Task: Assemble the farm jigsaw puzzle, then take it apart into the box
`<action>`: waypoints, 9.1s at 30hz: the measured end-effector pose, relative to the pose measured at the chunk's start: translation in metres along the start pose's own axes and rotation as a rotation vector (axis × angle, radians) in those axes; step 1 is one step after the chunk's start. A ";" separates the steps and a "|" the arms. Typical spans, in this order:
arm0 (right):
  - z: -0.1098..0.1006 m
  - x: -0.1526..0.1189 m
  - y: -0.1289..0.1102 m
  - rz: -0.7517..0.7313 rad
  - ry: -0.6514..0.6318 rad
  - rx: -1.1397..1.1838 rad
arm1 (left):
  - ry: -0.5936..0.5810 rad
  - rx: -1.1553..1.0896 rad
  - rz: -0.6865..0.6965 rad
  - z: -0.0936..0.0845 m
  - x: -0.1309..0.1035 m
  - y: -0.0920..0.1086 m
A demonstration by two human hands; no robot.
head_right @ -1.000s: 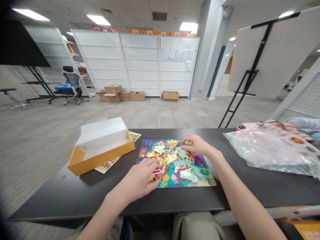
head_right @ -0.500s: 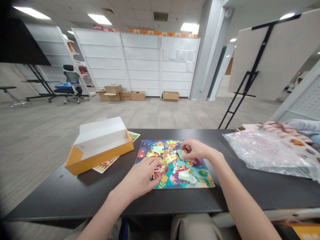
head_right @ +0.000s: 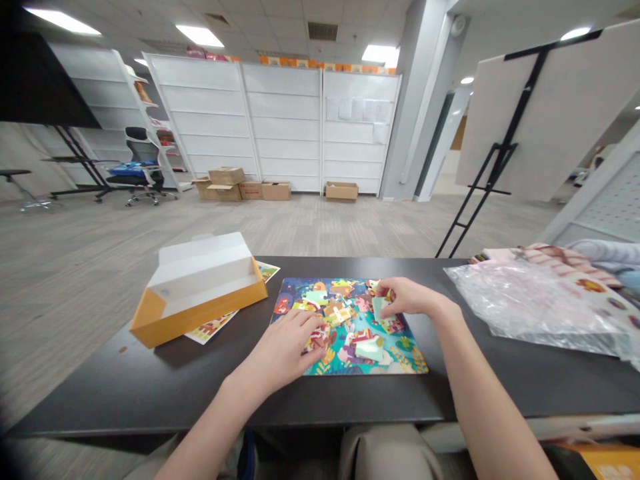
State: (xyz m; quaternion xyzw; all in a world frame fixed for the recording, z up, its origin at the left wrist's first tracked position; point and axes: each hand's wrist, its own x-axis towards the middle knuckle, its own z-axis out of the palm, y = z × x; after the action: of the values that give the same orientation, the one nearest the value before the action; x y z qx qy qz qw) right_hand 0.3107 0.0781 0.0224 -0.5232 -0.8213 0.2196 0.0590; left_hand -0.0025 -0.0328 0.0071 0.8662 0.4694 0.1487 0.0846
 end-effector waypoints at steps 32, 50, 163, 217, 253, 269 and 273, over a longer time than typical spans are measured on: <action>0.018 0.024 0.023 -0.021 0.279 -0.251 | -0.039 0.038 0.021 -0.010 -0.011 -0.006; 0.015 0.022 0.034 0.128 0.233 -0.325 | 0.007 -0.040 0.077 0.002 -0.011 -0.008; -0.032 -0.036 0.055 0.231 -0.017 0.305 | -0.039 -0.052 0.048 0.002 -0.009 -0.005; 0.027 0.029 0.046 0.018 0.377 -0.180 | 0.079 -0.047 0.129 0.001 -0.010 -0.019; 0.032 0.035 0.052 -0.024 0.397 -0.189 | 0.108 -0.005 -0.324 -0.030 -0.067 -0.114; 0.033 0.037 0.057 -0.033 0.391 -0.219 | 0.254 -0.137 -0.352 -0.049 -0.086 -0.128; 0.034 0.038 0.058 -0.043 0.392 -0.227 | 0.248 -0.192 -0.314 -0.053 -0.102 -0.121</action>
State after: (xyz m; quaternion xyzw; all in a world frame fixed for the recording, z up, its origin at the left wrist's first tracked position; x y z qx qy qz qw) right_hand 0.3309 0.1220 -0.0378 -0.5417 -0.8244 0.0184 0.1629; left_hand -0.1683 -0.0521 0.0039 0.7455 0.5892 0.2830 0.1304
